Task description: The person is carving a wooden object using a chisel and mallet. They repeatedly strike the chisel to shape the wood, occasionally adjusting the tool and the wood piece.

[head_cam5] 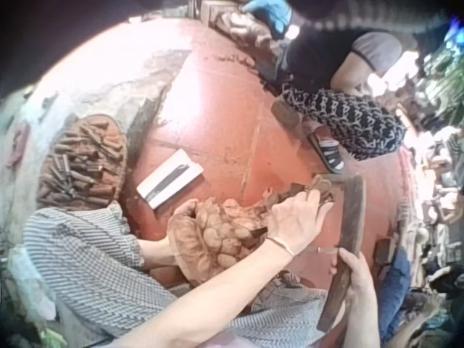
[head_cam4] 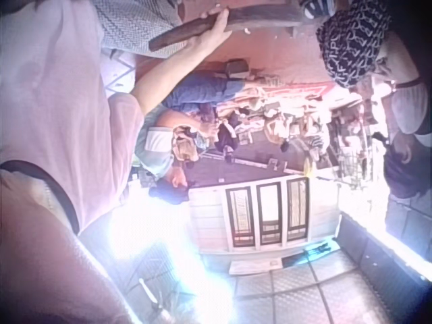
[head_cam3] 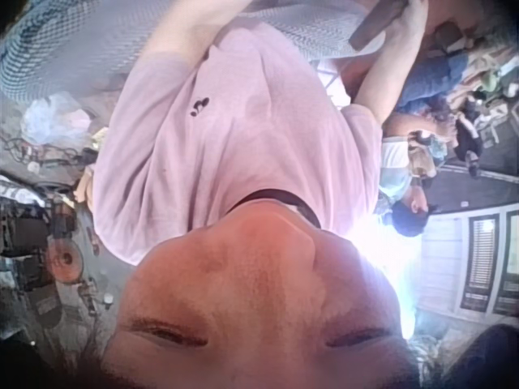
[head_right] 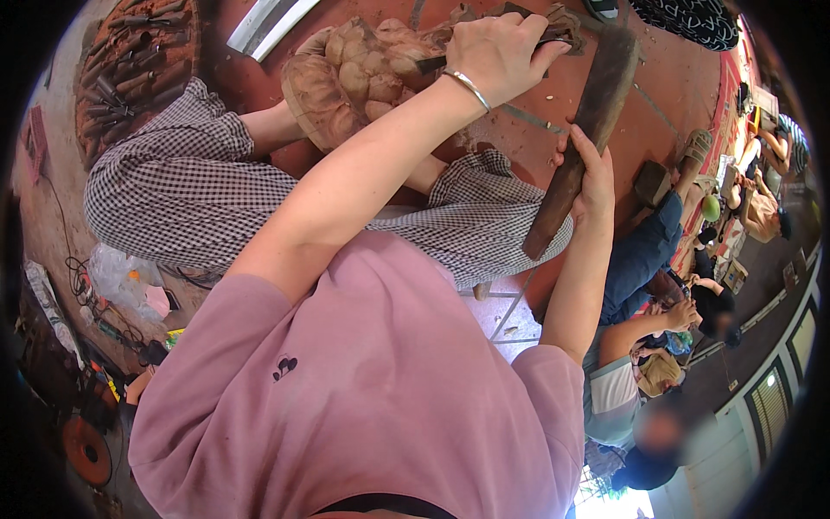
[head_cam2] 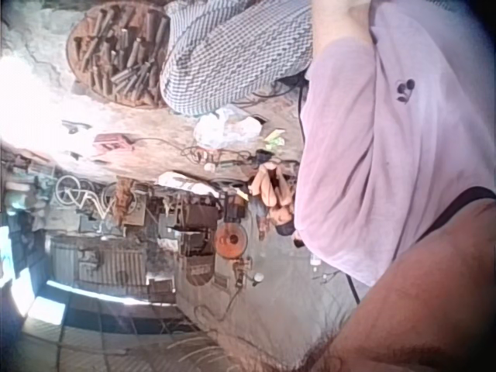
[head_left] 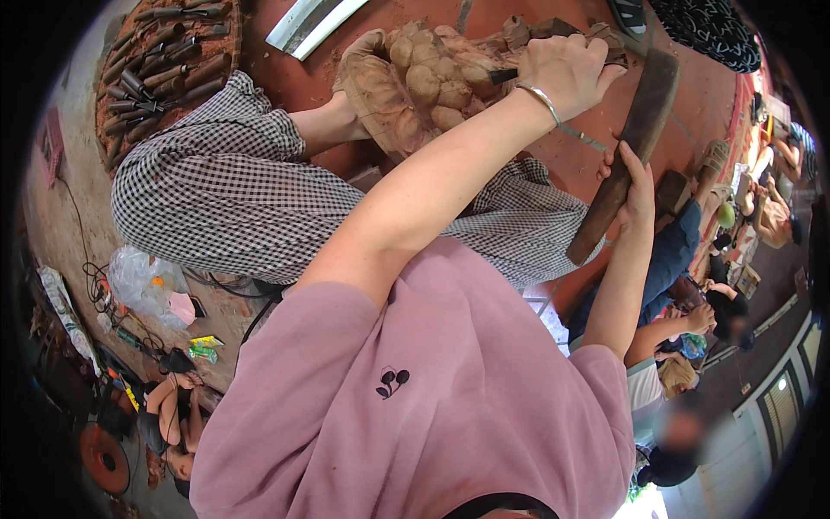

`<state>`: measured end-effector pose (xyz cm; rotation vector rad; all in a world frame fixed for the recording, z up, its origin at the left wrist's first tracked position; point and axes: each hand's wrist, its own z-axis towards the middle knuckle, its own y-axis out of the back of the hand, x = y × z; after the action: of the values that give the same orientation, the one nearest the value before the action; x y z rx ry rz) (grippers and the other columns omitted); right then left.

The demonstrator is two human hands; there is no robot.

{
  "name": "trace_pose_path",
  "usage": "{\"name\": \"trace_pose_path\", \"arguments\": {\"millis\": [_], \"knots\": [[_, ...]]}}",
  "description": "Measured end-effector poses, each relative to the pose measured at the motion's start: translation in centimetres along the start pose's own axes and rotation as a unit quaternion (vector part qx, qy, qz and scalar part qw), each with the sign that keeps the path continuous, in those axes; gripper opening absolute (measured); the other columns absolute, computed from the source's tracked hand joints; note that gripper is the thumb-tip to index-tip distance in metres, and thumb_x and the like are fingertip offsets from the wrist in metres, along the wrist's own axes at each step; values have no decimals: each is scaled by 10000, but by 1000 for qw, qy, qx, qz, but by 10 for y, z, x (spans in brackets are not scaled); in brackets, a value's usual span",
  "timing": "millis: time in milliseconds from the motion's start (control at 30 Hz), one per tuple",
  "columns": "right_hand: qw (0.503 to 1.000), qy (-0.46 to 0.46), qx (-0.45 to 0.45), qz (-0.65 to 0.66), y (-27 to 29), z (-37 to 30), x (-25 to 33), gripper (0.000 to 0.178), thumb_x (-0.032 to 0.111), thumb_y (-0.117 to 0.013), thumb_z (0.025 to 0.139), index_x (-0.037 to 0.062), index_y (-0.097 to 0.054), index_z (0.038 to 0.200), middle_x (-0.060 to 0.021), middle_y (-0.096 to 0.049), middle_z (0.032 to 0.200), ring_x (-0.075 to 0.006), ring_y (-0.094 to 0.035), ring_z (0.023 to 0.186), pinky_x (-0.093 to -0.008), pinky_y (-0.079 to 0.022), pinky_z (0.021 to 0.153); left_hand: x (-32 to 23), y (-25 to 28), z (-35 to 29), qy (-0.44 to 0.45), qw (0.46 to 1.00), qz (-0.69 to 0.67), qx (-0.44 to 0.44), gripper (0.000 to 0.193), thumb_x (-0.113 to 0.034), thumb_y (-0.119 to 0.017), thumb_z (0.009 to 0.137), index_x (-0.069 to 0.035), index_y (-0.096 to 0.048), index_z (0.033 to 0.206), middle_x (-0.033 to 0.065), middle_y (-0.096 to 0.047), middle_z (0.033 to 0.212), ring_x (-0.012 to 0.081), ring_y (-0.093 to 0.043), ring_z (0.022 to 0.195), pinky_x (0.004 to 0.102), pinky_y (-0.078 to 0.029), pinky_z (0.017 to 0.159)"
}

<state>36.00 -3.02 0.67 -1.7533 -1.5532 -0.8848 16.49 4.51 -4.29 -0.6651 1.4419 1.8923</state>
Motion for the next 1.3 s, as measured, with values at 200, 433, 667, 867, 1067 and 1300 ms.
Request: {"name": "trace_pose_path", "arguments": {"millis": [200, 433, 667, 867, 1067, 1300], "knots": [[999, 4, 6, -40, -3, 8, 9, 343, 145, -681, 887, -8, -554, 1167, -54, -586, 781, -146, -566, 633, -288, -473, 588, 6, -12, 4, 45, 998, -21, -36, 430, -491, -609, 896, -69, -694, 891, 124, -686, 779, 287, -702, 708, 402, -558, 599], [962, 43, -27, -267, -3, 15, 19, 379, 75, -710, 830, 3, -570, 1175, -31, -593, 790, -114, -551, 627, -265, -453, 583, 4, -8, 6, 55, 997, -44, -39, 441, -492, -614, 892, -59, -697, 896, 138, -682, 772, 294, -701, 695, 415, -556, 591], [957, 61, -40, -281, 0, 17, 19, 360, 60, -707, 829, 15, -581, 1163, -27, -586, 771, -108, -544, 614, -252, -445, 574, 7, -12, 5, 57, 996, -43, -52, 442, -491, -610, 896, -58, -699, 892, 142, -682, 776, 295, -700, 697, 416, -556, 598], [942, 53, -40, -329, 2, 15, 21, 306, 59, -699, 833, 24, -577, 1112, -25, -575, 747, -114, -555, 623, -256, -442, 568, 9, -14, 4, 50, 997, -34, -52, 439, -490, -611, 895, -61, -701, 885, 144, -680, 770, 289, -694, 681, 411, -545, 585], [941, 72, -36, -328, -3, 10, 21, 322, 80, -706, 842, 9, -565, 1122, -23, -579, 748, -117, -557, 616, -257, -431, 561, 6, -8, 3, 46, 996, -42, -57, 429, -496, -622, 884, -75, -702, 887, 131, -673, 753, 286, -688, 660, 406, -542, 574], [942, 106, -51, -315, -7, 7, 22, 363, 98, -723, 843, 6, -567, 1158, -16, -573, 752, -109, -549, 632, -258, -436, 573, 5, -3, 1, 29, 993, -64, -90, 419, -505, -642, 860, -91, -697, 898, 118, -667, 742, 286, -682, 649, 411, -542, 563]]}}
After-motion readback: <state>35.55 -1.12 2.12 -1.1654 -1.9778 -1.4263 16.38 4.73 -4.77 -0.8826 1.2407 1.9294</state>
